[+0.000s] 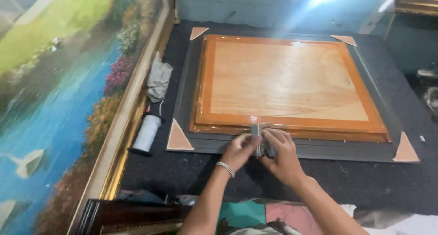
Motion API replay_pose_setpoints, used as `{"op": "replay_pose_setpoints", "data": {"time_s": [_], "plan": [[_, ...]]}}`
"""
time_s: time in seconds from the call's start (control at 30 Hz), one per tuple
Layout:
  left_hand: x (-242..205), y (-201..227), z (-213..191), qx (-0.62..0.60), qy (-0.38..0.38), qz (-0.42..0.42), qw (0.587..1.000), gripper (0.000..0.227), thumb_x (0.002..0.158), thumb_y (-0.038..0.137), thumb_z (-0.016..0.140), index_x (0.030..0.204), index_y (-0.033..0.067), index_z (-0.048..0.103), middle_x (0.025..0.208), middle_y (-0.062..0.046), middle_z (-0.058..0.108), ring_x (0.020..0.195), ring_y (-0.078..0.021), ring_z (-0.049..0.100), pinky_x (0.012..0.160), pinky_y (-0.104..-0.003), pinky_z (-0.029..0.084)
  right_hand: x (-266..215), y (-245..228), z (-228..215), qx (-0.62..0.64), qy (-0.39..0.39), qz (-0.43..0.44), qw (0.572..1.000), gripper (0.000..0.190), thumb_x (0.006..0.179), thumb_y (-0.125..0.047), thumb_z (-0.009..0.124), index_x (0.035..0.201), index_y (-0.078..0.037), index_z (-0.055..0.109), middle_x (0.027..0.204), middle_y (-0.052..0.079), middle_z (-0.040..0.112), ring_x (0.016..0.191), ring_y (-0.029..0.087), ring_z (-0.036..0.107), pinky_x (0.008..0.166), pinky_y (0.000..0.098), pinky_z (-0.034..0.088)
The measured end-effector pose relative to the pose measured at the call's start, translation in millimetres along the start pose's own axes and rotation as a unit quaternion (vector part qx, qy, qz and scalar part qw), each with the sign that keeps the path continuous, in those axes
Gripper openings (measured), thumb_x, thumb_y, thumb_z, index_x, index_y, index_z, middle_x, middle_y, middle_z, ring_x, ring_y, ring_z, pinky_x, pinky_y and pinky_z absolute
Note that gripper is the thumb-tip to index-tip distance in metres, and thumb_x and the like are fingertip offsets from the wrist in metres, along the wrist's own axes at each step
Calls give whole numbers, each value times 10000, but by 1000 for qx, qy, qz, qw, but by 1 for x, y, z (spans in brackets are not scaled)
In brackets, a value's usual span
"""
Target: Securing the wooden backing of a picture frame using a staple gun and applying a sealant strip around the edges.
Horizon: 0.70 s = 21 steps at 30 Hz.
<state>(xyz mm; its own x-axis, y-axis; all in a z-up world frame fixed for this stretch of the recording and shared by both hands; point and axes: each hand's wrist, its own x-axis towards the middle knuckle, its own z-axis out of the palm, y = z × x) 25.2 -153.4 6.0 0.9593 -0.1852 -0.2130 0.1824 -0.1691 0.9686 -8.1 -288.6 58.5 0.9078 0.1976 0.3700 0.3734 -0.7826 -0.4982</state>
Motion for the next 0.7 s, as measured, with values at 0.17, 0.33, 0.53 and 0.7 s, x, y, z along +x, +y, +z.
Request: {"op": "replay_pose_setpoints", "data": {"time_s": [0.17,0.33,0.53,0.7], "plan": [[-10,19,42,-23,-58,-31,998,374,746,367,663,959,63,615,938,-116,652,848,-238,635,658,-301,546,-13,26,-37,264,5,154,952,617,602,5,529,1214,-69,490,1115,189,531,988,394,502,885,470,394],[-1,36,85,146,-114,45,982,323,712,247,712,898,11,592,893,-128,658,849,-268,636,622,-316,576,-25,72,-82,358,91,459,808,529,824,-402,476,1273,-123,459,1160,207,526,1039,353,540,841,440,488],[0,84,172,145,-196,210,947,304,653,220,711,937,135,643,880,-67,667,892,-262,619,706,-357,529,-62,152,-142,448,168,466,744,208,867,-261,537,836,-58,510,614,-10,317,511,126,366,466,261,365],[20,94,257,6,-291,193,937,344,689,131,696,1012,39,621,1103,-117,605,1056,-297,547,853,-383,483,-87,212,-204,520,218,493,663,182,864,-229,551,772,-141,420,570,-109,193,479,56,265,483,192,273]]}}
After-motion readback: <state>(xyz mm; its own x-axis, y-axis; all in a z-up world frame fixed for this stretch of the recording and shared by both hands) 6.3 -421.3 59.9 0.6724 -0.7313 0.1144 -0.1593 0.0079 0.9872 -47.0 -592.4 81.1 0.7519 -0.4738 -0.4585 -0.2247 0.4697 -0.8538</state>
